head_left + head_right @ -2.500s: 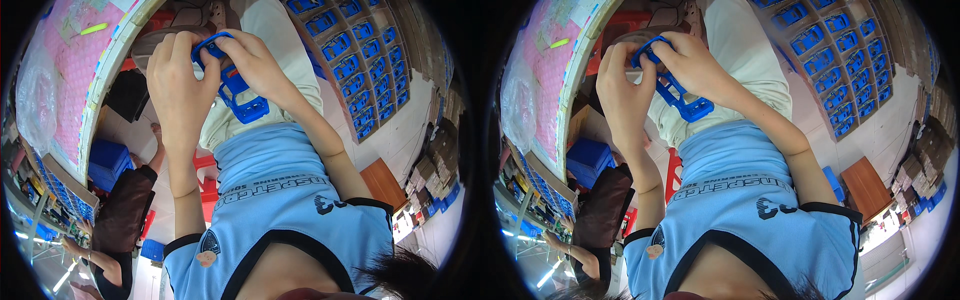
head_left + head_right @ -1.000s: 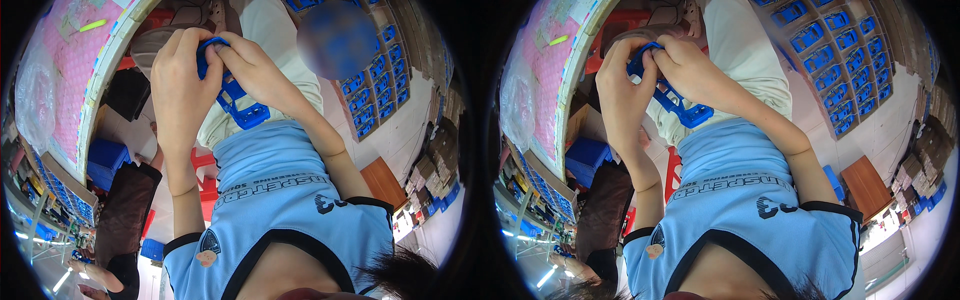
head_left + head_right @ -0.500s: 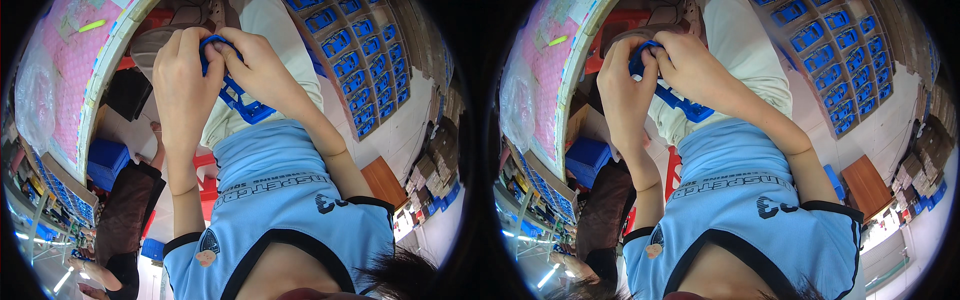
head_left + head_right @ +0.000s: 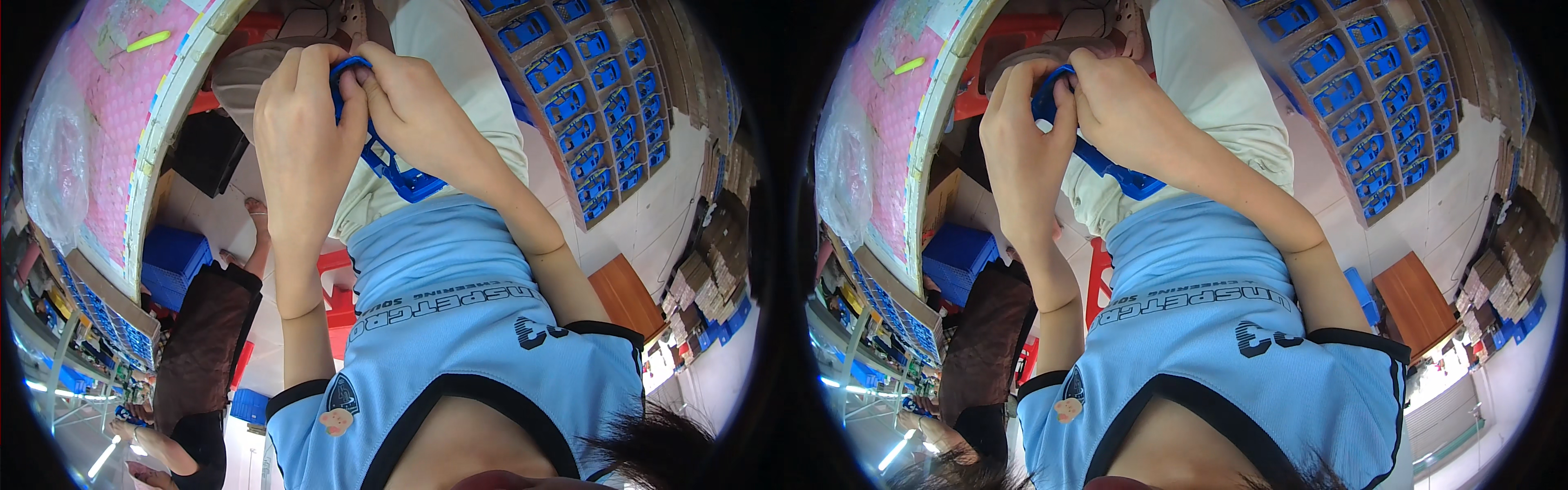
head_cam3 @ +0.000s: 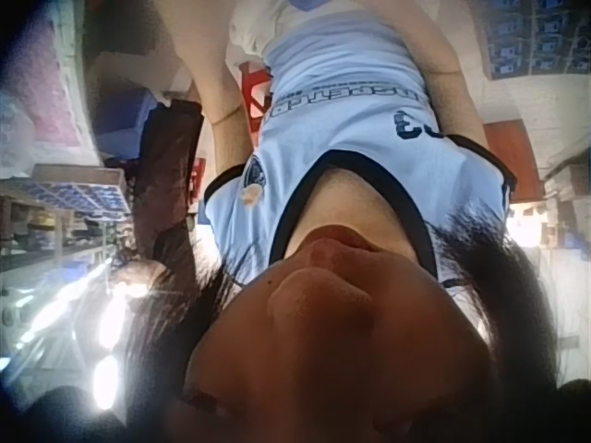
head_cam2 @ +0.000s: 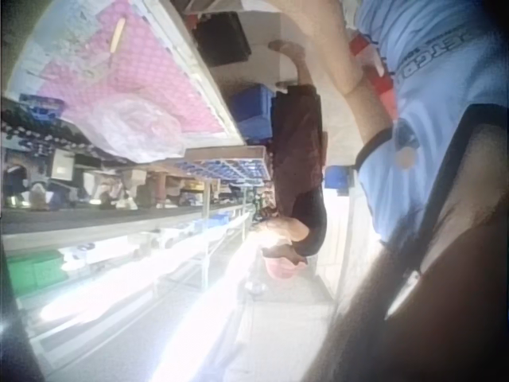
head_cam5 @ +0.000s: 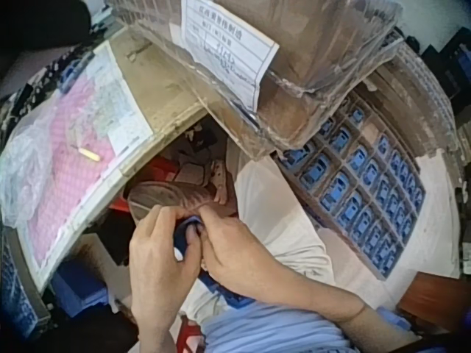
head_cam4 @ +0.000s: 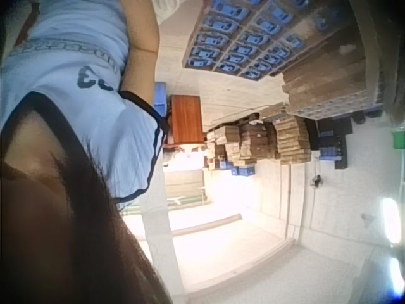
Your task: The person assembles toy cars by taking small clear plastic pieces from the work table and inserting them into blue toy car shells by hand, repeatedly taking car shells from a tray and returning them.
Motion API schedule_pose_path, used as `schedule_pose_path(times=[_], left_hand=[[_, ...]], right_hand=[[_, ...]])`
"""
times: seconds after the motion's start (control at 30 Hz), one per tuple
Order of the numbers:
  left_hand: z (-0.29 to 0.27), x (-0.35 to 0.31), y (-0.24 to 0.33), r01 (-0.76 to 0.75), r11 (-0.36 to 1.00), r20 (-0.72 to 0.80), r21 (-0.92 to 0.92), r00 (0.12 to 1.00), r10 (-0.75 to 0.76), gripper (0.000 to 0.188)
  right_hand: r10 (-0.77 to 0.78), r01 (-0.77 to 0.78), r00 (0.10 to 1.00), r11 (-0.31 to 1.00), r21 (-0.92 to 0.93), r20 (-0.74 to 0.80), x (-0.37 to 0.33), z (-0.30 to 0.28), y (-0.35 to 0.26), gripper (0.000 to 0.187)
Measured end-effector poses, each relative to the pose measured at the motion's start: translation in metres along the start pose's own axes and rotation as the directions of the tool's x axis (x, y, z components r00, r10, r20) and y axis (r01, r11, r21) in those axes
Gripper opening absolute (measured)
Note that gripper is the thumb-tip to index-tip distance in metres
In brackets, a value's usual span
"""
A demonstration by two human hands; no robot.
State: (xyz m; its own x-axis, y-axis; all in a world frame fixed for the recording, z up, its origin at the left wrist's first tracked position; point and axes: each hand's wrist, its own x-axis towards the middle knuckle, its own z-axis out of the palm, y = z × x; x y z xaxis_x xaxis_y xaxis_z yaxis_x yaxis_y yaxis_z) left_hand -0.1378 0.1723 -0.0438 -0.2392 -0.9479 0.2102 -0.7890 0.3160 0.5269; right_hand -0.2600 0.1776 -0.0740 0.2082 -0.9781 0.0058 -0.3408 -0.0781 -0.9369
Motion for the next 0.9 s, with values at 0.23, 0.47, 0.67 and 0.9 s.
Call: schedule_pose_path(times=[0.23, 0.47, 0.67, 0.9], left_hand=[[0.003, -0.002, 0.001, -0.027, 0.999, -0.04, 0.045, 0.999, 0.029, 0.011], [0.007, -0.007, 0.001, -0.04, 0.997, -0.08, 0.061, 0.996, 0.045, 0.011], [0.01, -0.005, -0.001, -0.047, 0.997, -0.083, 0.06, 0.995, 0.051, 0.011], [0.008, -0.004, -0.002, -0.06, 0.998, -0.081, 0.02, 0.995, 0.061, 0.011]], right_hand=[[0.006, -0.006, 1.0, 1.0, 0.012, 0.003, -0.001, -0.002, -0.003, 0.011], [0.033, -0.033, 0.999, 0.999, -0.028, 0.016, -0.002, -0.001, -0.005, 0.011], [0.013, -0.013, 1.0, 0.999, -0.051, -0.008, 0.0, -0.001, -0.002, 0.015], [-0.002, 0.003, 1.0, 0.999, 0.034, -0.026, -0.002, 0.0, 0.0, 0.012]])
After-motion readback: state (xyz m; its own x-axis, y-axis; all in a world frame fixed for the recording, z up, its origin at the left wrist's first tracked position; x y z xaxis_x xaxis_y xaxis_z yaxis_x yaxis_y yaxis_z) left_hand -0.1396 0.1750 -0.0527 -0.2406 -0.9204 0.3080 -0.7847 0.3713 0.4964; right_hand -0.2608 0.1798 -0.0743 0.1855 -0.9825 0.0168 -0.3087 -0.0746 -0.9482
